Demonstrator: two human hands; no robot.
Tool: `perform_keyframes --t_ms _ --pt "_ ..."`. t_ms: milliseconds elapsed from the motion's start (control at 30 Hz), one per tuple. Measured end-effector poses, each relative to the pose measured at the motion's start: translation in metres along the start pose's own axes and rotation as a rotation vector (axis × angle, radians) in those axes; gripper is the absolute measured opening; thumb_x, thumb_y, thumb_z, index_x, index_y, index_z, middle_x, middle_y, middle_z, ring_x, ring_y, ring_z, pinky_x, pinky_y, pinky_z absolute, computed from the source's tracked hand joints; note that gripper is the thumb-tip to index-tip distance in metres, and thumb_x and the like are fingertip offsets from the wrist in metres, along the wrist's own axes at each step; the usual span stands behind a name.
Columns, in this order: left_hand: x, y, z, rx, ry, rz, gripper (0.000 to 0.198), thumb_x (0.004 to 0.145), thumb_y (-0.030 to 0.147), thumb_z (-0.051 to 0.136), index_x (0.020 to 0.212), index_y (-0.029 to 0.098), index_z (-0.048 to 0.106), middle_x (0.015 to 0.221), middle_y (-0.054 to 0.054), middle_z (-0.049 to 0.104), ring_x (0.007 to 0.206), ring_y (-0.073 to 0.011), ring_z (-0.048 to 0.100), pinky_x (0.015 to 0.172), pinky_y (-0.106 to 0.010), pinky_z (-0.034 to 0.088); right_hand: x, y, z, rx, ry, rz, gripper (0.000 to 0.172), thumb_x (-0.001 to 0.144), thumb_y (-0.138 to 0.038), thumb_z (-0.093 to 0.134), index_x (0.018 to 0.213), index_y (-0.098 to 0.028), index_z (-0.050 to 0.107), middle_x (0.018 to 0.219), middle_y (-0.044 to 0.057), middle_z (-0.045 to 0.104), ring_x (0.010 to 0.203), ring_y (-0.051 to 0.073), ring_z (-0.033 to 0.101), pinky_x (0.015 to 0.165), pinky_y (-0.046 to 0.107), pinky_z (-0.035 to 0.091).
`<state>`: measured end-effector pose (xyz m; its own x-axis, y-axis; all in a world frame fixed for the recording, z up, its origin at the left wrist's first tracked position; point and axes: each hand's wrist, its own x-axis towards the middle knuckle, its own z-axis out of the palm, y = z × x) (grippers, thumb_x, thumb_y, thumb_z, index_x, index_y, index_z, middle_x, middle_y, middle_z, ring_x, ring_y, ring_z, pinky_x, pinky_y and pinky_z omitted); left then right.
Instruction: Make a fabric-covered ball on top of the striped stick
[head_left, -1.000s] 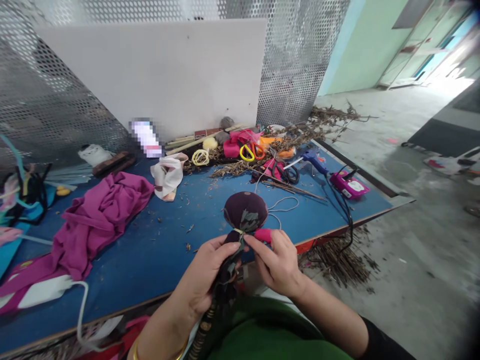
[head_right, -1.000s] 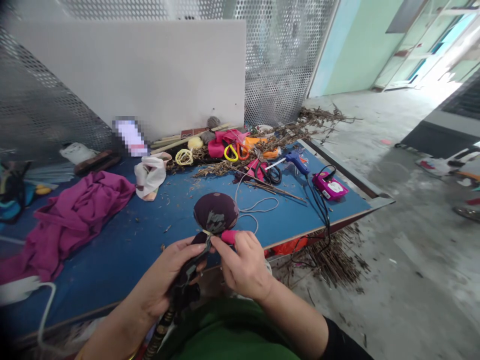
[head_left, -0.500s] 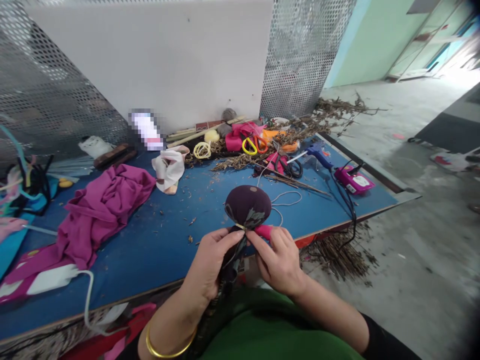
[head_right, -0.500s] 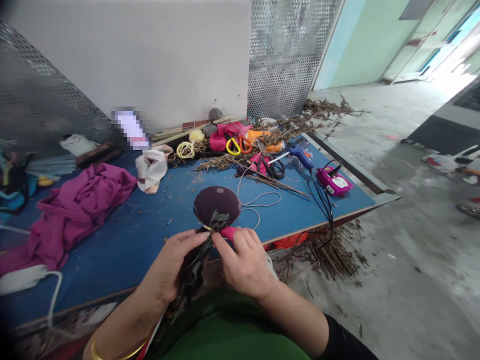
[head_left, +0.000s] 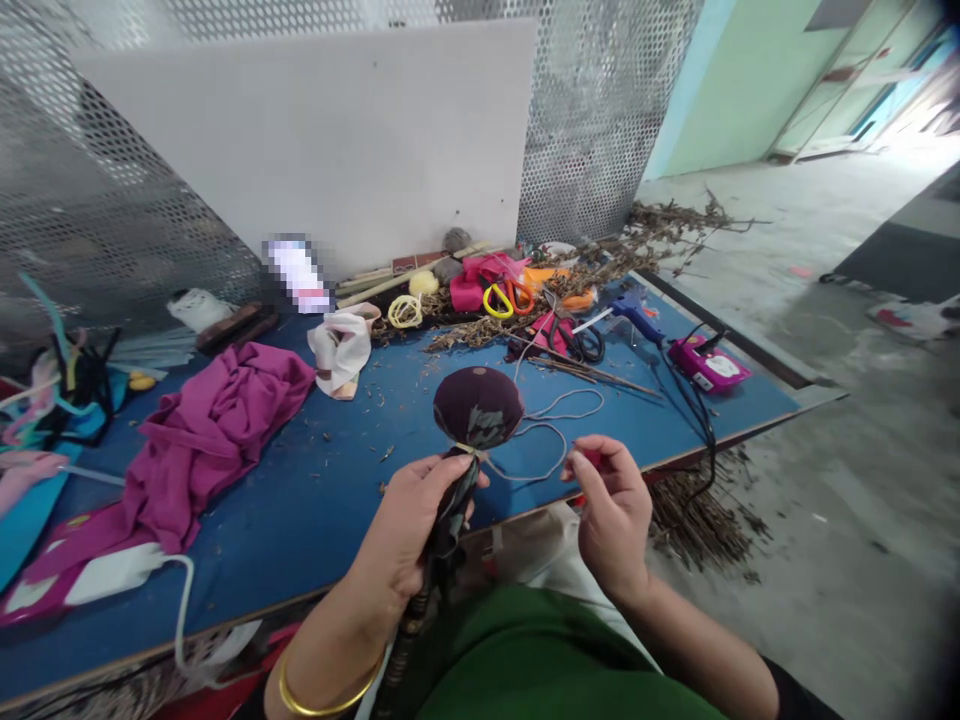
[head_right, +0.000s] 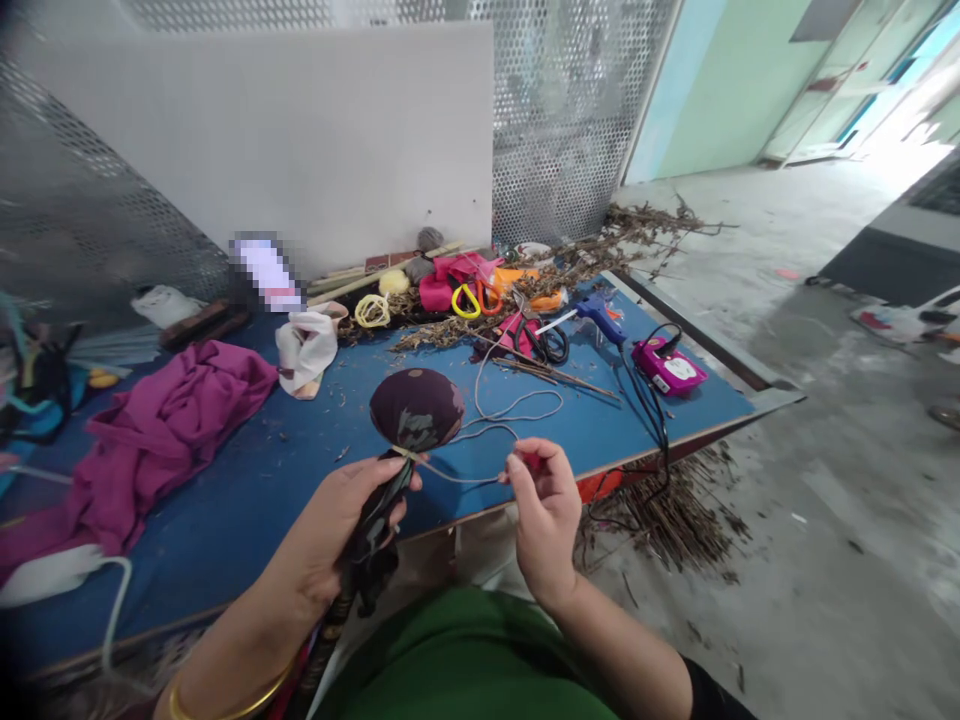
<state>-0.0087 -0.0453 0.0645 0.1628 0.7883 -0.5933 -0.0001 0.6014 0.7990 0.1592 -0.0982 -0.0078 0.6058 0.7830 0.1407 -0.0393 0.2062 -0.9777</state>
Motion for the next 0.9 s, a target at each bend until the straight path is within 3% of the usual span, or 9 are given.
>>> perform_keyframes --t_ms 133,233,333,500,667,767,900 --pt "0.001 0.021 -0.004 -0.038 0.059 0.103 0.029 0.069 0.04 0.069 0.072 0.012 0.069 0.049 0.0 0.059 0.041 -0.008 0.048 0.04 -0.016 0.033 0.008 -0.011 0.01 -0.022 -0.186 0.058 0.031 0.086 -0.038 0.06 0.063 -0.018 0.056 0.053 -0.003 0.049 0.05 0.011 0.046 0.049 0.023 0.039" --pt "-0.001 0.041 -0.003 -0.122 0.061 0.227 0.024 0.066 0.035 0.071 0.072 0.011 0.071 0.056 -0.002 0.064 0.047 -0.0096 0.053 0.044 -0.018 0.038 0.015 -0.032 0.034 0.002 -0.411 0.105 0.028 0.083 -0.043 0.062 0.072 -0.017 0.063 0.061 -0.001 0.056 0.057 0.013 0.052 0.056 0.024 0.043" --pt "-0.004 0.055 -0.002 -0.172 0.038 0.312 0.02 0.065 0.031 0.069 0.072 0.013 0.071 0.058 -0.002 0.065 0.054 -0.0125 0.057 0.05 -0.02 0.043 0.019 -0.051 0.063 0.078 -0.519 0.184 0.028 0.078 -0.043 0.066 0.084 -0.016 0.062 0.067 -0.001 0.056 0.061 0.013 0.052 0.057 0.024 0.043" --pt "-0.001 0.054 -0.006 -0.192 0.0 0.352 0.019 0.06 0.019 0.067 0.078 0.014 0.07 0.069 -0.002 0.07 0.064 -0.0155 0.062 0.06 -0.023 0.049 0.008 -0.05 0.092 0.151 -0.512 0.256 0.02 0.074 -0.032 0.067 0.078 -0.016 0.057 0.063 -0.004 0.048 0.059 0.01 0.042 0.053 0.021 0.036" --pt "0.008 0.039 -0.014 -0.129 0.037 0.356 0.033 0.06 0.016 0.065 0.093 0.014 0.068 0.068 0.0 0.069 0.053 -0.0127 0.057 0.054 -0.023 0.048 -0.005 -0.039 0.089 0.183 -0.42 0.282 0.018 0.078 -0.033 0.062 0.076 -0.016 0.058 0.062 -0.004 0.049 0.058 0.01 0.043 0.055 0.022 0.038" --pt "0.01 0.031 -0.013 -0.101 0.041 0.38 0.037 0.062 0.016 0.065 0.1 0.014 0.067 0.072 0.0 0.069 0.056 -0.0116 0.058 0.057 -0.022 0.048 -0.009 -0.037 0.085 0.118 -0.343 0.154 0.012 0.081 -0.028 0.061 0.077 -0.016 0.061 0.072 0.0 0.058 0.067 0.013 0.051 0.062 0.024 0.043" --pt "0.011 0.024 -0.008 -0.124 0.018 0.379 0.038 0.062 0.012 0.06 0.1 0.014 0.068 0.078 -0.001 0.07 0.064 -0.0118 0.06 0.061 -0.02 0.046 -0.012 -0.033 0.082 -0.001 -0.35 -0.177 0.007 0.085 -0.017 0.055 0.08 -0.019 0.06 0.095 0.006 0.067 0.09 0.018 0.061 0.081 0.029 0.047"
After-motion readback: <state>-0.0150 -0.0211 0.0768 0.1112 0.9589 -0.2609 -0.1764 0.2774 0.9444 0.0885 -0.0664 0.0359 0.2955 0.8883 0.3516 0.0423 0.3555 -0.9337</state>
